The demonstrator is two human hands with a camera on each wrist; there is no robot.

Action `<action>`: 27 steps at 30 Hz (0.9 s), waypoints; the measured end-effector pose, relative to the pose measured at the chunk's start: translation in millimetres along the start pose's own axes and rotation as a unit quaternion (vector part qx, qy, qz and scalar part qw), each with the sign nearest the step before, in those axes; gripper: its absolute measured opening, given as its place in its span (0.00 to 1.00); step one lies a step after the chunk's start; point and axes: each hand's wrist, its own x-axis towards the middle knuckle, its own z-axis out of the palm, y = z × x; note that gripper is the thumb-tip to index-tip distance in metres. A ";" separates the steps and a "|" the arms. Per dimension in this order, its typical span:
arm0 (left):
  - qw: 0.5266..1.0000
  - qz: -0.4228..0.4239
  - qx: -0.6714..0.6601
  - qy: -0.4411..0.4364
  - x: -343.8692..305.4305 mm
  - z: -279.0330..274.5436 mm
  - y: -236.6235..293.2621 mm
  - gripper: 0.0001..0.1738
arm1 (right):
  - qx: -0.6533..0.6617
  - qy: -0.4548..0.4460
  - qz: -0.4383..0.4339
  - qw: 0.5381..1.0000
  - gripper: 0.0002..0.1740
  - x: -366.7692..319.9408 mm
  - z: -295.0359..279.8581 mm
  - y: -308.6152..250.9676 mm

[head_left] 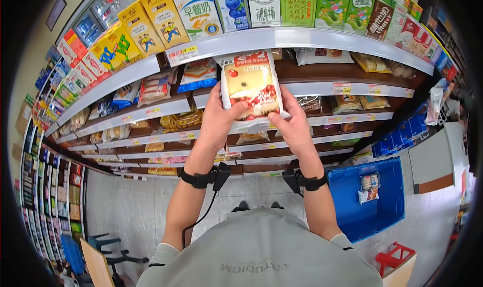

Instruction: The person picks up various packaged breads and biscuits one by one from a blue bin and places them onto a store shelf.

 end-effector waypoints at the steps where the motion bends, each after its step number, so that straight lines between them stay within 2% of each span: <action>1: 1.000 -0.001 0.005 -0.008 8.7 -0.5 3.5 0.38 | -0.003 0.005 -0.006 1.000 0.42 6.5 0.5 -6.2; 3: 0.999 -0.010 0.008 -0.035 28.0 -3.8 5.9 0.37 | -0.058 -0.013 0.006 0.998 0.40 20.7 -1.4 -16.2; 4: 0.998 -0.021 0.012 -0.053 36.8 -4.6 7.9 0.37 | -0.094 0.007 -0.001 0.996 0.37 28.9 -5.5 -13.4; 5: 0.998 -0.019 0.010 -0.060 42.9 -6.3 10.0 0.37 | -0.098 0.012 -0.005 0.995 0.37 36.0 -10.4 -12.8; 7: 0.992 -0.059 0.087 -0.072 52.7 -5.8 20.0 0.36 | -0.116 0.009 -0.006 0.993 0.35 51.1 -20.9 -12.5; 9: 0.993 -0.055 0.078 -0.074 67.9 -9.5 11.5 0.37 | -0.131 0.021 -0.035 0.991 0.32 62.6 -28.9 -9.5; 11: 0.989 -0.047 0.129 -0.059 82.1 -11.3 6.2 0.40 | -0.266 0.029 -0.021 0.963 0.31 71.8 -33.7 -16.1; 12: 0.989 -0.044 0.123 -0.072 86.8 -10.0 6.8 0.41 | -0.284 0.042 -0.030 0.958 0.32 75.4 -35.3 -15.7; 19: 0.985 0.016 0.158 -0.072 96.1 2.4 9.3 0.32 | -0.323 0.007 -0.051 0.945 0.32 111.3 -54.1 5.9; 22: 0.987 0.017 0.152 -0.053 103.0 -1.8 5.1 0.30 | -0.330 -0.014 -0.022 0.944 0.31 114.6 -51.8 1.4; 24: 0.984 -0.018 0.169 -0.054 104.3 -2.2 6.0 0.31 | -0.406 -0.017 0.005 0.914 0.30 113.9 -48.8 -4.6; 25: 0.984 -0.017 0.168 -0.054 103.7 -1.4 5.5 0.31 | -0.406 -0.016 0.003 0.914 0.30 110.9 -42.7 -13.8; 27: 0.985 -0.003 0.165 -0.047 102.3 -0.3 3.2 0.31 | -0.480 -0.014 0.033 0.876 0.30 105.1 -31.2 -28.7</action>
